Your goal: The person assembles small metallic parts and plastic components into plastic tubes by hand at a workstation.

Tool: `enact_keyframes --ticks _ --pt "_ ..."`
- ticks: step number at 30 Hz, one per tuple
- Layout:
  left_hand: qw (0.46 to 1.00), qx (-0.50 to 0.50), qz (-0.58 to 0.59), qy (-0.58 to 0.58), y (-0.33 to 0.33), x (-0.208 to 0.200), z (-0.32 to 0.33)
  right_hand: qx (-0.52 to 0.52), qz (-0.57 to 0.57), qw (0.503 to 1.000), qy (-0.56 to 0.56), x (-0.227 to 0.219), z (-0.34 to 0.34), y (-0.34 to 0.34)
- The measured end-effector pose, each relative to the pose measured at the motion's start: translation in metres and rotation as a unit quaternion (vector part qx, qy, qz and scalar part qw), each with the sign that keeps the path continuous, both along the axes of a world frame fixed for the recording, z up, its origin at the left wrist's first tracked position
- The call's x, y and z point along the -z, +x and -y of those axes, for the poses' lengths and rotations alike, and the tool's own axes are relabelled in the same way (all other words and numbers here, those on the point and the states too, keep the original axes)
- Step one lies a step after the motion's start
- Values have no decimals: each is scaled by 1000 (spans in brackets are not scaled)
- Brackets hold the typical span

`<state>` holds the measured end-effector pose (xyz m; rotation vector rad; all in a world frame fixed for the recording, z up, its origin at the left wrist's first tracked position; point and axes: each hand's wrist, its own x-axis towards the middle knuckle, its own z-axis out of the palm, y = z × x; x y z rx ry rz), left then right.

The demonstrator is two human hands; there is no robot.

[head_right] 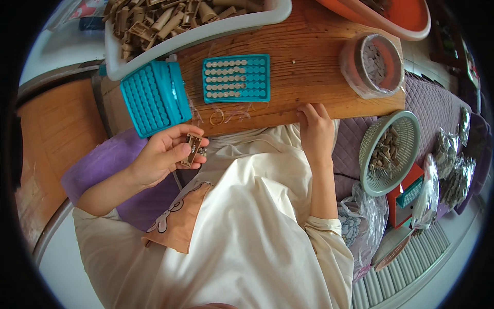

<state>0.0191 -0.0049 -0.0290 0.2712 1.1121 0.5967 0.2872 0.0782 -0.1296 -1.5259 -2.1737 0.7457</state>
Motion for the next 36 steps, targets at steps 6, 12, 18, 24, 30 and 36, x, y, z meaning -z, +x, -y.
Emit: enact_keyframes --ticks 6,12,18,24,30,36 --pt "996 -44 55 51 -2 -3 2 -14 -196 980 2 -54 16 -50" --pt "992 -38 42 114 -1 -9 3 -134 -302 934 133 -77 37 -102" --pt "991 -41 -40 122 -5 -5 5 -240 -197 929 199 -71 38 -113" --pt "988 -55 -54 134 -14 -13 -1 79 -192 971 114 -27 -63 -82" --pt "992 -44 -40 114 -13 -11 -2 -35 87 958 272 51 -181 -53" --pt "989 -38 -80 116 -17 -7 -3 -8 10 976 216 29 -169 -51"
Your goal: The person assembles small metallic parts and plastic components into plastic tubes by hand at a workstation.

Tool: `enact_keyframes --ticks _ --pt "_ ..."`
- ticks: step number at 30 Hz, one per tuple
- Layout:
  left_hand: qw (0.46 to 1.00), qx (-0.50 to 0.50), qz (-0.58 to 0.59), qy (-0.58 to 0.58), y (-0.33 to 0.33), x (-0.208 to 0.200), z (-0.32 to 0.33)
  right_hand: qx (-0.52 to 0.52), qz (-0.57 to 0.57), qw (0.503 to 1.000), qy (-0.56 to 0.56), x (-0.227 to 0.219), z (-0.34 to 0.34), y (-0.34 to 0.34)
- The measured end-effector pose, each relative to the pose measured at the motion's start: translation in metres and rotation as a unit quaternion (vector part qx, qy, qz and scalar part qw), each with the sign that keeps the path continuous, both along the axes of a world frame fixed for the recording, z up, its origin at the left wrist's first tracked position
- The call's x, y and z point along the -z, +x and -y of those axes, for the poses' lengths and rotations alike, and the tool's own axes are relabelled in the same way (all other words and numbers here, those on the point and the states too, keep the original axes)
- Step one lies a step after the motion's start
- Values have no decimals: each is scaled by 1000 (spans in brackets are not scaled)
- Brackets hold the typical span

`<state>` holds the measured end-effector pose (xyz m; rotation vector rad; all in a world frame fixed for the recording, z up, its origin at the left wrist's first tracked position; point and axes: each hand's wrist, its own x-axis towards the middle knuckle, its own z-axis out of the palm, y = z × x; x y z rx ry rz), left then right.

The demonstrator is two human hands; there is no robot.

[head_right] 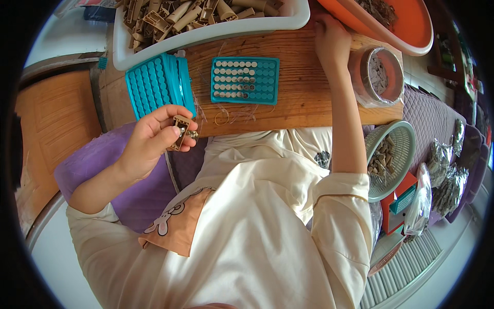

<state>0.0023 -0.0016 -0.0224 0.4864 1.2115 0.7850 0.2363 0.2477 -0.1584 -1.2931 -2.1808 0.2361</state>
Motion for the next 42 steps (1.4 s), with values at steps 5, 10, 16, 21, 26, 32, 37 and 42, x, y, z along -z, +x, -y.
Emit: enact_keyframes --ticks 5,10,16,21,26,32,37,42 --pt "1000 1 17 7 5 -4 4 -30 -381 896 -226 -62 128 -13" --pt "999 33 9 14 14 -5 13 -91 -531 557 -632 -102 215 -27" --pt "984 73 -92 137 18 -3 20 -47 -554 358 -750 -111 218 -39" --pt "955 128 -207 172 20 -12 21 -37 -546 313 -776 -105 223 -45" --pt "939 164 -247 176 21 -10 21 -49 -523 378 -763 -97 229 -53" --pt "967 131 -183 117 12 1 15 -127 -292 867 -383 -62 232 -34" --pt "991 51 -86 88 8 -7 8 -39 32 995 -83 -31 189 51" --pt "993 55 -75 77 11 -5 6 -63 100 987 -109 -16 181 69"
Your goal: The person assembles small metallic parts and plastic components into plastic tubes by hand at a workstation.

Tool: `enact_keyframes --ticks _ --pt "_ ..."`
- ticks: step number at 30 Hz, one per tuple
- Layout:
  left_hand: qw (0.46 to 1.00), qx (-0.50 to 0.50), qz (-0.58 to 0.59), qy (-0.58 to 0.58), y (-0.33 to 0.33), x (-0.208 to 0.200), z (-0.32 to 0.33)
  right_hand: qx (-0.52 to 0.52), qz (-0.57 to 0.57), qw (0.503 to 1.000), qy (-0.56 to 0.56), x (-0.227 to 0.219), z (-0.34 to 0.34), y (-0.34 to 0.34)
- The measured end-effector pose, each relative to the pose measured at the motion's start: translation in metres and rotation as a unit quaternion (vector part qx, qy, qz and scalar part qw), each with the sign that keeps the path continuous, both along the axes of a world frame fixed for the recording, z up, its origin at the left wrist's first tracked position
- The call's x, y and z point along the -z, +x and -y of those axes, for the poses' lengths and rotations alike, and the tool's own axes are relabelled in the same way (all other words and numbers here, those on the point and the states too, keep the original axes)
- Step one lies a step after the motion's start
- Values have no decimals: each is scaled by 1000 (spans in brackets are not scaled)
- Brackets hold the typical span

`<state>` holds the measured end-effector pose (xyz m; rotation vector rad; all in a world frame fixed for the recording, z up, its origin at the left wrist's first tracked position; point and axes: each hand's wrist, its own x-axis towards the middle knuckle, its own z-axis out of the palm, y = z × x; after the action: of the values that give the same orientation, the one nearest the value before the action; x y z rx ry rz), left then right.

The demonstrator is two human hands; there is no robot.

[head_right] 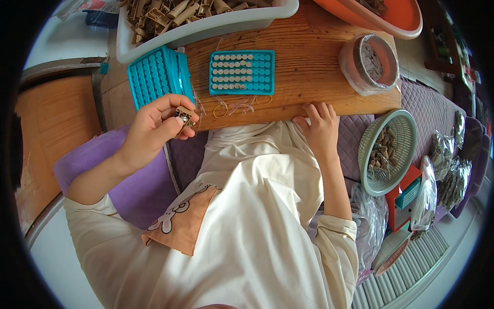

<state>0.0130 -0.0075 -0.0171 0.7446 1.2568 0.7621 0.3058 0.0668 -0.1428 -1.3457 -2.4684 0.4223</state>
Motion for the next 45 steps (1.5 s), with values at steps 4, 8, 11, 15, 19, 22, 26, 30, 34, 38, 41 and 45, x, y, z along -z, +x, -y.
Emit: enact_keyframes --ticks 4,8,11,15,19,22,26,30,34,38,41,45 --pt "999 -18 15 -23 1 -3 -3 8 -27 999 28 5 2 -1" --pt "999 -18 10 -28 -1 -7 -4 15 -41 998 50 11 5 2" --pt "999 -20 10 -25 -1 -7 -3 6 -55 994 91 14 6 3" --pt "999 -38 0 -37 -1 -6 -4 26 -70 994 77 14 4 -2" --pt "999 -37 1 -15 -3 -6 -4 52 -104 990 78 21 -23 -23" --pt "999 -31 -4 -7 -5 -6 -4 26 -108 992 63 24 -58 -36" --pt "999 -45 -2 -8 -10 -8 -5 3 -105 993 61 29 -94 -46" --pt "999 -53 3 -6 -13 -8 -5 8 -134 987 94 35 -111 -52" --pt "998 -56 -4 -21 -13 -8 -5 56 -222 972 44 35 -105 -46" --pt "998 -62 0 -27 -15 -7 -8 11 -117 992 -52 36 -85 -25" --pt "997 -65 0 -31 -17 -4 -10 -120 5 992 33 40 -82 -16" --pt "997 -70 -3 -35 -18 1 -9 -90 -24 996 -11 40 -90 -12"
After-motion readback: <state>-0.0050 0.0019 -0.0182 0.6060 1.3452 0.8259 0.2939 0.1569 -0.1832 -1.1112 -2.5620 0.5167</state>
